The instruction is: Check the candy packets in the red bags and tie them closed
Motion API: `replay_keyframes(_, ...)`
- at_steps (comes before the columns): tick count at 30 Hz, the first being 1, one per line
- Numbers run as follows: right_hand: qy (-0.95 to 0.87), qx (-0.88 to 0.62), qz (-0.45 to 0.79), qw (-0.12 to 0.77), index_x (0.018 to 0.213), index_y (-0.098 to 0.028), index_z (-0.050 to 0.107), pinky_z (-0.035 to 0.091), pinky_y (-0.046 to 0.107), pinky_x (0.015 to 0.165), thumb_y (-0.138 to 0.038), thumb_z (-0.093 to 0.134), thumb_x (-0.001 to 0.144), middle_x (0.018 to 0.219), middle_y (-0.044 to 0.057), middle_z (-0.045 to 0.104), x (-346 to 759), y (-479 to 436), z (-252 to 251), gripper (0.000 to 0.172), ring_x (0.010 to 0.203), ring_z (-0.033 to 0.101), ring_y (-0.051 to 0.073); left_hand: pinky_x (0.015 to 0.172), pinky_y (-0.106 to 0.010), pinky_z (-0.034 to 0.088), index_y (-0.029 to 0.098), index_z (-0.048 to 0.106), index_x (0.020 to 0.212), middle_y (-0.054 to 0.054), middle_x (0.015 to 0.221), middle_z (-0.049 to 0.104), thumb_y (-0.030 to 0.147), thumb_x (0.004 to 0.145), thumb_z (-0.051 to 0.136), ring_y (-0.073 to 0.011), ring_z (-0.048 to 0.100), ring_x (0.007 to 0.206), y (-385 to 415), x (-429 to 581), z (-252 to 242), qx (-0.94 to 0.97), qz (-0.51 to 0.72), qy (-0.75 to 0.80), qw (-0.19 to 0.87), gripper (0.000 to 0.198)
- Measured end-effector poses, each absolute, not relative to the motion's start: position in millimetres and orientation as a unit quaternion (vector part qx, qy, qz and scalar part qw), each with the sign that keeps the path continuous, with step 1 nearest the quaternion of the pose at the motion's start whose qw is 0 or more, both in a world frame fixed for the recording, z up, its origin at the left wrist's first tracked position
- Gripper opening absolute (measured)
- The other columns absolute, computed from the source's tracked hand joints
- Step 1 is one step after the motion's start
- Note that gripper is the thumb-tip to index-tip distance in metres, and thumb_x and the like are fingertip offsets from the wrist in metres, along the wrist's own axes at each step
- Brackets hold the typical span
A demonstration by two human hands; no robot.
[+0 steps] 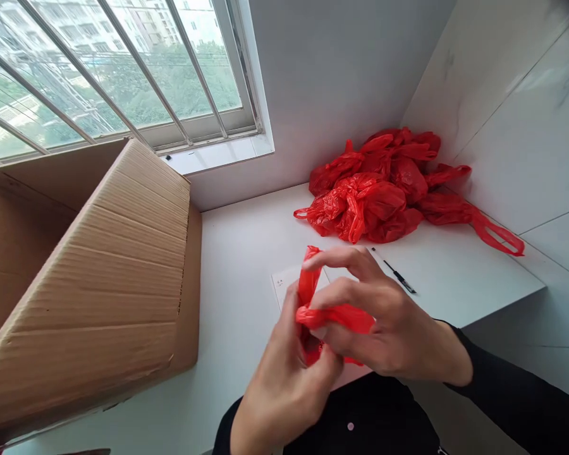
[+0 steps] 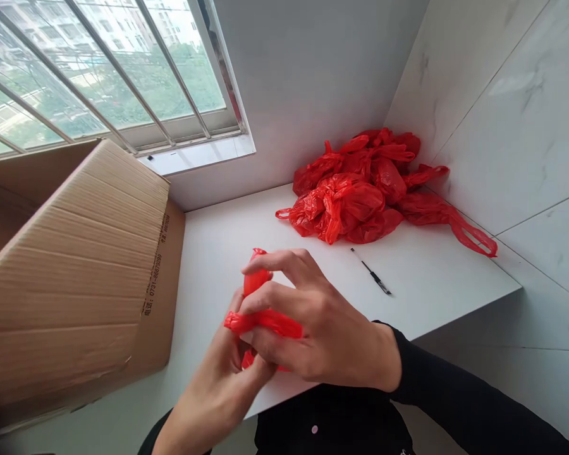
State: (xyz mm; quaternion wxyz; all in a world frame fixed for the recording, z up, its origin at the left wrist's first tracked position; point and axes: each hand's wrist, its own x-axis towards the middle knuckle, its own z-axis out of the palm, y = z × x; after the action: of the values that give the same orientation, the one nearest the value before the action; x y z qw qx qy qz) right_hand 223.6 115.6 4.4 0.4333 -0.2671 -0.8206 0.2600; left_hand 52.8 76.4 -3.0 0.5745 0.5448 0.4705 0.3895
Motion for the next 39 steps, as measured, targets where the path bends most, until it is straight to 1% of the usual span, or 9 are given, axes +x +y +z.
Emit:
replay_keyframes(2,-0.837,-0.280,0.240,0.404,0.104,-0.026,0.070,0.036,0.050,0.117,-0.029,0.069,0.092,0.141,0.009,0.053,221.8,118.8,4.4,0.012,0.138,0.043,0.029,0.072,-0.027,0.053,0.023,0.064,0.102,-0.004,0.095,0.062,0.027,0.091,0.063,-0.0157,0.057,0.082,76.1,55.4,-3.9,0.562,0.379,0.444,0.586,0.012)
replay_keyframes(4,-0.832,-0.294,0.259,0.393,0.117,-0.029,0.068,0.032,0.052,0.120,-0.042,0.067,0.093,0.149,0.008,0.047,222.7,122.0,1.2,0.027,0.143,0.037,0.030,0.061,-0.025,0.048,0.020,0.063,0.083,-0.002,0.076,0.057,0.037,0.095,0.059,-0.0133,0.051,0.068,77.4,54.6,-7.1,0.533,0.396,0.435,0.608,0.021)
replay_keyframes(6,-0.812,-0.325,0.289,0.390,0.131,-0.030,0.061,0.038,0.051,0.116,-0.045,0.064,0.095,0.144,0.008,0.052,224.9,125.2,-3.1,0.039,0.138,0.044,0.029,0.053,-0.024,0.041,0.020,0.057,0.072,0.001,0.062,0.048,0.047,0.096,0.056,-0.0106,0.041,0.056,79.6,51.9,-12.3,0.473,0.424,0.457,0.622,0.037)
replay_keyframes(9,-0.762,-0.380,0.345,0.394,0.121,-0.028,0.064,0.051,0.041,0.098,-0.035,0.061,0.098,0.114,0.004,0.069,227.6,127.6,-6.3,0.024,0.110,0.062,0.022,0.055,-0.024,0.041,0.019,0.052,0.067,0.002,0.058,0.046,0.051,0.097,0.053,-0.0101,0.043,0.054,84.7,48.2,-20.5,0.397,0.436,0.485,0.646,0.044)
replay_keyframes(15,-0.740,-0.341,0.403,0.417,0.104,-0.026,0.066,0.051,0.032,0.089,-0.032,0.067,0.094,0.098,-0.001,0.071,228.3,122.0,-8.3,0.011,0.092,0.063,0.016,0.068,-0.023,0.047,0.022,0.063,0.097,-0.003,0.086,0.064,0.038,0.097,0.059,-0.0117,0.057,0.074,94.5,40.5,-25.7,0.330,0.446,0.408,0.725,0.017)
replay_keyframes(20,-0.737,-0.309,0.475,0.368,0.140,-0.029,0.051,0.043,0.040,0.105,-0.048,0.046,0.104,0.132,0.006,0.062,228.8,132.5,-27.4,0.042,0.123,0.054,0.022,0.065,-0.020,0.043,0.020,0.060,0.087,0.001,0.076,0.060,0.030,0.084,0.076,-0.0095,0.052,0.069,94.3,29.4,-23.2,0.414,0.394,0.446,0.689,0.019)
replay_keyframes(25,-0.680,-0.332,0.591,0.278,0.136,-0.027,0.055,0.047,0.031,0.072,-0.056,0.034,0.105,0.077,-0.003,0.058,224.6,142.1,-44.0,0.047,0.068,0.054,0.014,0.062,-0.021,0.044,0.023,0.061,0.092,0.002,0.082,0.061,0.020,0.088,0.067,-0.0105,0.054,0.069,92.7,26.3,-30.9,0.559,0.383,0.521,0.519,0.007)
replay_keyframes(31,-0.643,-0.358,0.629,0.250,0.129,-0.029,0.060,0.036,0.026,0.056,-0.043,0.041,0.105,0.066,-0.005,0.043,222.4,145.9,-62.0,0.034,0.057,0.039,0.012,0.079,-0.026,0.054,0.027,0.069,0.111,-0.003,0.104,0.071,-0.005,0.082,0.053,-0.0173,0.068,0.093,89.4,31.1,-67.0,0.709,0.458,0.509,0.168,0.045)
replay_keyframes(39,-0.639,-0.337,0.634,0.275,0.101,-0.020,0.066,0.048,0.028,0.077,-0.037,0.060,0.096,0.090,0.000,0.066,224.1,150.1,-70.0,0.019,0.082,0.060,0.015,0.100,-0.036,0.054,0.037,0.045,0.150,-0.008,0.147,0.056,0.006,0.095,0.053,-0.0250,0.057,0.130,82.9,25.3,-88.1,0.761,0.401,0.489,0.145,0.064)
